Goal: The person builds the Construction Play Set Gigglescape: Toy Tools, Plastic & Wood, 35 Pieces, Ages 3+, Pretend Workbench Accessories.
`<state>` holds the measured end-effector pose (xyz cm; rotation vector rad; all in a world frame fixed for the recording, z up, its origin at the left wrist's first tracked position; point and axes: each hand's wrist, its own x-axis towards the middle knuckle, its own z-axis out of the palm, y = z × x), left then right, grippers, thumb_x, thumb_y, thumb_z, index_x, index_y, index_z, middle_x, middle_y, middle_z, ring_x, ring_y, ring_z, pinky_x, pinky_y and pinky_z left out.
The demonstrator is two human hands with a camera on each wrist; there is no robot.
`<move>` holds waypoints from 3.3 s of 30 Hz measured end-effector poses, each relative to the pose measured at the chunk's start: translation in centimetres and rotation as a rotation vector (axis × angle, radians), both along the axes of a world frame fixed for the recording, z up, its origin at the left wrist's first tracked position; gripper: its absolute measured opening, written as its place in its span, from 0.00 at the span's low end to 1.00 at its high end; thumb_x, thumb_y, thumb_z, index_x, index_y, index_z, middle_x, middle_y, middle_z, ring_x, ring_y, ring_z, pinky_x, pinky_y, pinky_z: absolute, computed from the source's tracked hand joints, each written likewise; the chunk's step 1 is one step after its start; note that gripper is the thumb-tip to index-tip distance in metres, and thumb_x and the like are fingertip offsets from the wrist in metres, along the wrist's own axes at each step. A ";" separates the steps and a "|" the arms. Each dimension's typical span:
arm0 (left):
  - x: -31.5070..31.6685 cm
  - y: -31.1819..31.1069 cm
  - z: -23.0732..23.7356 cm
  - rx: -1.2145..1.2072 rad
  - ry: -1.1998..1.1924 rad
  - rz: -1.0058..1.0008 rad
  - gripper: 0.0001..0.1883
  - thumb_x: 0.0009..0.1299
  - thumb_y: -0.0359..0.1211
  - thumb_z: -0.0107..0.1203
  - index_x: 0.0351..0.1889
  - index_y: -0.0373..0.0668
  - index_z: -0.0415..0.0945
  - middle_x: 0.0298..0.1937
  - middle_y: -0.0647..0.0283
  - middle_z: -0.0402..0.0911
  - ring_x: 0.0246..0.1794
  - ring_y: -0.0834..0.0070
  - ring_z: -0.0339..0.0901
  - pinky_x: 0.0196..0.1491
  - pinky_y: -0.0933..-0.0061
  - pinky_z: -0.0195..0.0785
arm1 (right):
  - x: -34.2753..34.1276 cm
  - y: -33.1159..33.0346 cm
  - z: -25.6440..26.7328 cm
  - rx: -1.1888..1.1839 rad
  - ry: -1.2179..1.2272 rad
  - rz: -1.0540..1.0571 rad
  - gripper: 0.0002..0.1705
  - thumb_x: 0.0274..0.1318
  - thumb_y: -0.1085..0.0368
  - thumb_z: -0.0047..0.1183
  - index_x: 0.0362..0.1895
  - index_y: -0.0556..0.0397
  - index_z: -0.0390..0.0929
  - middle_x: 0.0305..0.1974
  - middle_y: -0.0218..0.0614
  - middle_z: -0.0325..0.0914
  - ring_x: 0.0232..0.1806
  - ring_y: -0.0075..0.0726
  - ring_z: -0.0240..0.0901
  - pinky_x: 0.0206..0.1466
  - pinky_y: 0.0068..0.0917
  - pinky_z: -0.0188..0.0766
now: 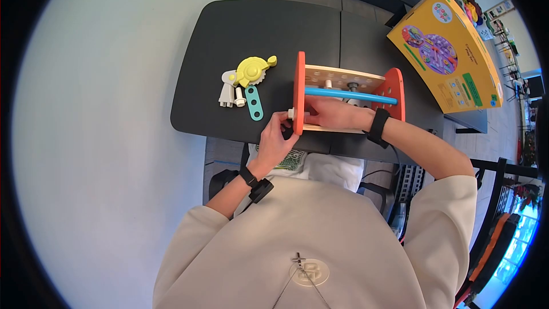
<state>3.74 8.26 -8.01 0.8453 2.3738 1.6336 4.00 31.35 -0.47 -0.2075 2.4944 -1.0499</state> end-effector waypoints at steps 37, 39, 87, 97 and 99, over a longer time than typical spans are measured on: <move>-0.7 -1.1 1.5 0.022 -0.239 -0.169 0.27 0.71 0.21 0.55 0.69 0.36 0.62 0.66 0.54 0.73 0.63 0.62 0.76 0.63 0.64 0.71 | 9.5 -0.1 15.3 0.293 0.150 -0.048 0.20 0.77 0.57 0.52 0.59 0.60 0.78 0.52 0.50 0.83 0.56 0.58 0.80 0.57 0.46 0.77; -1.3 -1.4 1.6 0.028 -0.206 -0.167 0.28 0.72 0.20 0.54 0.70 0.37 0.62 0.67 0.53 0.72 0.63 0.62 0.76 0.64 0.64 0.71 | 11.7 1.3 17.2 0.211 0.175 -0.255 0.20 0.76 0.57 0.53 0.60 0.60 0.78 0.48 0.48 0.84 0.54 0.51 0.82 0.57 0.42 0.77; -2.9 -2.9 7.5 -0.078 0.160 -0.118 0.30 0.68 0.16 0.49 0.71 0.39 0.69 0.84 0.55 0.63 0.78 0.52 0.67 0.76 0.54 0.60 | 16.5 2.2 0.6 -0.741 0.456 -1.131 0.16 0.85 0.52 0.42 0.56 0.51 0.67 0.50 0.34 0.74 0.48 0.28 0.75 0.61 0.30 0.71; -7.0 -7.0 4.6 -0.700 0.741 0.288 0.17 0.69 0.29 0.67 0.56 0.43 0.81 0.76 0.53 0.66 0.78 0.50 0.57 0.73 0.46 0.50 | 17.3 1.5 2.3 -0.411 0.602 -1.140 0.20 0.85 0.53 0.40 0.66 0.54 0.69 0.73 0.44 0.69 0.75 0.38 0.64 0.81 0.40 0.58; -7.1 -7.2 4.7 -0.705 0.768 0.263 0.15 0.69 0.31 0.68 0.53 0.44 0.81 0.76 0.54 0.66 0.79 0.51 0.57 0.73 0.45 0.49 | 17.3 1.3 2.9 -0.393 0.641 -1.090 0.18 0.84 0.57 0.41 0.65 0.54 0.69 0.76 0.46 0.66 0.77 0.40 0.63 0.81 0.40 0.57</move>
